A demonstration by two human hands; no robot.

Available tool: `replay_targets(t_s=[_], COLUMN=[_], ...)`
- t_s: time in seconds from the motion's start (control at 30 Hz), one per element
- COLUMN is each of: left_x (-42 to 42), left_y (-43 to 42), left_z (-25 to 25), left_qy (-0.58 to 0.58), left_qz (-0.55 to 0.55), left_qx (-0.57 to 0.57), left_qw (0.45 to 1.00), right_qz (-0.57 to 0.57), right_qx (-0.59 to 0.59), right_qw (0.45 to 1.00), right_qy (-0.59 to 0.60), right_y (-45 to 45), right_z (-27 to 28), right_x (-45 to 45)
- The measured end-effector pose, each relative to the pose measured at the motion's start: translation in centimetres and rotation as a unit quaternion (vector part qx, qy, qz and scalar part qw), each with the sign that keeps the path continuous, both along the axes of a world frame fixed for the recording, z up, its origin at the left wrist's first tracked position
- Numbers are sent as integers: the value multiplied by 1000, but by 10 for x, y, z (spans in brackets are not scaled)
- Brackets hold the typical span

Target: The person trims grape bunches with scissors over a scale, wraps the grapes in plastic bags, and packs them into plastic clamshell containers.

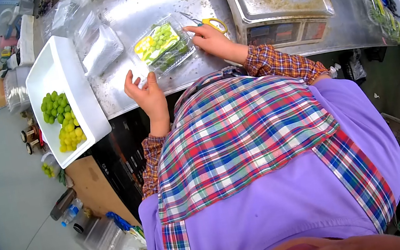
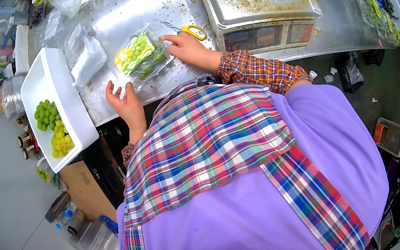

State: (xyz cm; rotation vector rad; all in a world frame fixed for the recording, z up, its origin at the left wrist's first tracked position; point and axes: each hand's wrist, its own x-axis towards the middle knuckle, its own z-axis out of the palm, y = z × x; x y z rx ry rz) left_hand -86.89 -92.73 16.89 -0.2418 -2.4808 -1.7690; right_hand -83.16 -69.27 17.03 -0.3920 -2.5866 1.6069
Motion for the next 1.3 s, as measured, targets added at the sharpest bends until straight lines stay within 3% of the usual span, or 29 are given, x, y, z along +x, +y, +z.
replay_targets(t_s=[0.07,0.17,0.33,0.53,0.7,0.9,0.97,1.3], left_x=[2,0,-30,-47,-43,-41,-45,-40], left_y=[-10,-16,-33,-40,-39,-31,-39,-26], left_z=[-14,-14,-10,-14,-32,-26,-43,-51], left_qy=[-126,-326,-480,-510,-529,-497,-476,-443], left_qz=[-10,-25,-80,-124,-142,-112,-153,-126], left_qx=[40,215,303,287,299,265,248,258], left_qw=[991,920,819,801,782,819,830,849], right_qz=[-28,-41,-111,-96,-108,-107,-102,-24], right_qx=[-56,-127,-152,-138,-261,-321,-340,-289], right_qw=[998,991,982,983,954,926,914,923], right_qy=[-11,-28,-27,-73,-97,-166,-199,-255], right_y=[-5,-7,-12,-7,-3,8,11,23], right_z=[1,3,9,6,5,12,12,13], right_x=[8,8,6,3,3,7,7,8])
